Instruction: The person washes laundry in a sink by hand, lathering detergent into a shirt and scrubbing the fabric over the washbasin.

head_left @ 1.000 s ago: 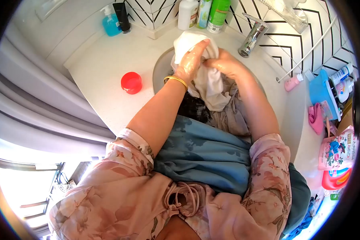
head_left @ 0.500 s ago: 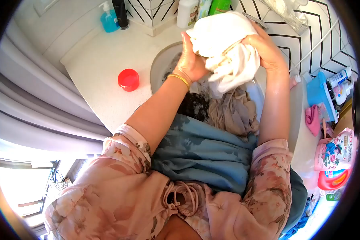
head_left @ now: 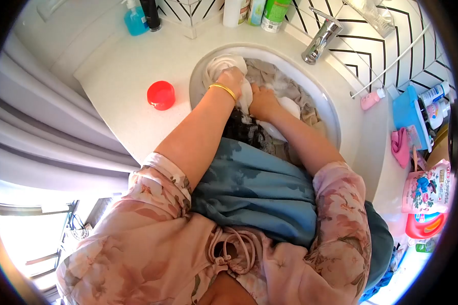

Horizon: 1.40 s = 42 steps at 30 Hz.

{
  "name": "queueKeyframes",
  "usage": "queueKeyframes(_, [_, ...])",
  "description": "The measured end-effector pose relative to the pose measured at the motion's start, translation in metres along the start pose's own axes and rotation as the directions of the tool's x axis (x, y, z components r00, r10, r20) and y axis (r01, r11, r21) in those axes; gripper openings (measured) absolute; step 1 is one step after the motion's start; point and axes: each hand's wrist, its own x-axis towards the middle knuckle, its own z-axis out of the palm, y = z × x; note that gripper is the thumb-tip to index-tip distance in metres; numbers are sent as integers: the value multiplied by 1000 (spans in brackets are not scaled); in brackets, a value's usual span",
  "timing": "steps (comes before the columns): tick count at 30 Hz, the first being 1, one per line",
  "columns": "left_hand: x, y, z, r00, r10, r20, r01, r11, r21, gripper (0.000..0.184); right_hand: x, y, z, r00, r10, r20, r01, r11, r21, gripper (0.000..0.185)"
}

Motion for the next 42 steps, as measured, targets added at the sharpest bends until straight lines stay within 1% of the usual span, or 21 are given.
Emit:
queueKeyframes(5, [-14, 7, -1, 989, -140, 50, 148, 963, -226, 49, 70, 40, 36, 931, -365, 30, 360, 926, 114, 30])
queueKeyframes(6, [-20, 9, -2, 983, -143, 116, 173, 930, -324, 51, 73, 48, 30, 978, -206, -33, 191, 826, 530, 30])
queueKeyframes(8, [-18, 20, -5, 926, -40, 375, 218, 869, -444, 50, 78, 55, 9, 993, 97, 67, -77, 105, 991, 29])
queueKeyframes(10, [-9, 15, -7, 798, 72, 598, 319, 792, -521, 48, 26, 18, -45, 982, 154, -108, 81, 173, 982, 32])
queueKeyframes(12, [6, 5, -11, 618, 208, 758, 444, 704, -555, 47, -12, -17, -75, 945, 145, -292, 229, 340, 912, 32])
queueKeyframes(13, [25, -1, -13, 51, 455, 889, 582, 710, -397, 45, -18, -32, -72, 802, 85, -591, 397, 663, 635, 30])
queueKeyframes(14, [58, -13, -8, 131, 623, 771, -232, 775, -587, 42, -24, -46, -68, 599, -92, -796, 435, 871, 227, 29])
queueKeyframes(15, [91, -25, -3, 205, 761, 616, -887, 411, -212, 40, -30, -58, -69, 613, -101, -784, 396, 897, 194, 34])
queueKeyframes(17, [129, -40, 1, 190, 796, 575, -882, 396, -256, 36, 15, -30, -63, 800, 163, -577, 155, 873, 462, 32])
queueKeyframes(18, [57, -18, 3, 571, 564, 597, -442, 824, -355, 33, 38, -13, -58, 852, 282, -441, 17, 827, 562, 31])
queueKeyframes(19, [-25, 8, 4, 838, 219, 500, 138, 802, -581, 30, 48, 4, -54, 864, 275, -423, 70, 764, 641, 29])
queueKeyframes(20, [-17, 4, 11, 892, 245, 379, -9, 850, -527, 28, 56, 24, -52, 872, 271, -408, 119, 691, 713, 27])
queueKeyframes(24, [-23, 12, 16, 894, 245, 375, 40, 790, -612, 28, 34, 16, -53, 928, 310, -207, 140, 224, 964, 26])
queueKeyframes(26, [14, 6, -4, 807, 257, 532, 241, 679, -694, 28, -2, -19, -51, 668, -56, -742, 436, 837, 330, 28])
queueKeyframes(30, [-4, 9, 1, 830, 186, 526, 177, 806, -565, 21, 17, -35, -32, 539, 3, -842, 425, 862, 275, 28])
queueKeyframes(31, [-12, 9, 4, 837, 176, 517, 157, 829, -537, 19, 31, -16, -39, 673, 216, -708, 267, 821, 504, 29])
queueKeyframes(34, [-9, 1, 23, 897, 208, 391, -1, 884, -468, 19, 58, 45, -40, 798, 319, -512, 101, 766, 634, 32])
queueKeyframes(37, [-9, 0, 21, 888, 169, 428, 64, 876, -479, 27, 37, 47, -42, 932, 357, 58, -111, 130, 985, 39])
queueKeyframes(39, [-24, 14, 10, 972, 1, 235, 83, 933, -351, 30, 31, 43, -9, 939, 195, -282, -17, 848, 530, 43])
queueKeyframes(40, [-7, 9, 4, 976, 17, 215, 70, 919, -388, 36, 30, 41, 7, 933, 22, -360, 21, 993, 116, 45])
queueKeyframes(42, [18, -3, -4, 981, 32, 192, 53, 904, -424, 43, 30, 18, 23, 957, -18, -291, -5, 997, -79, 42])
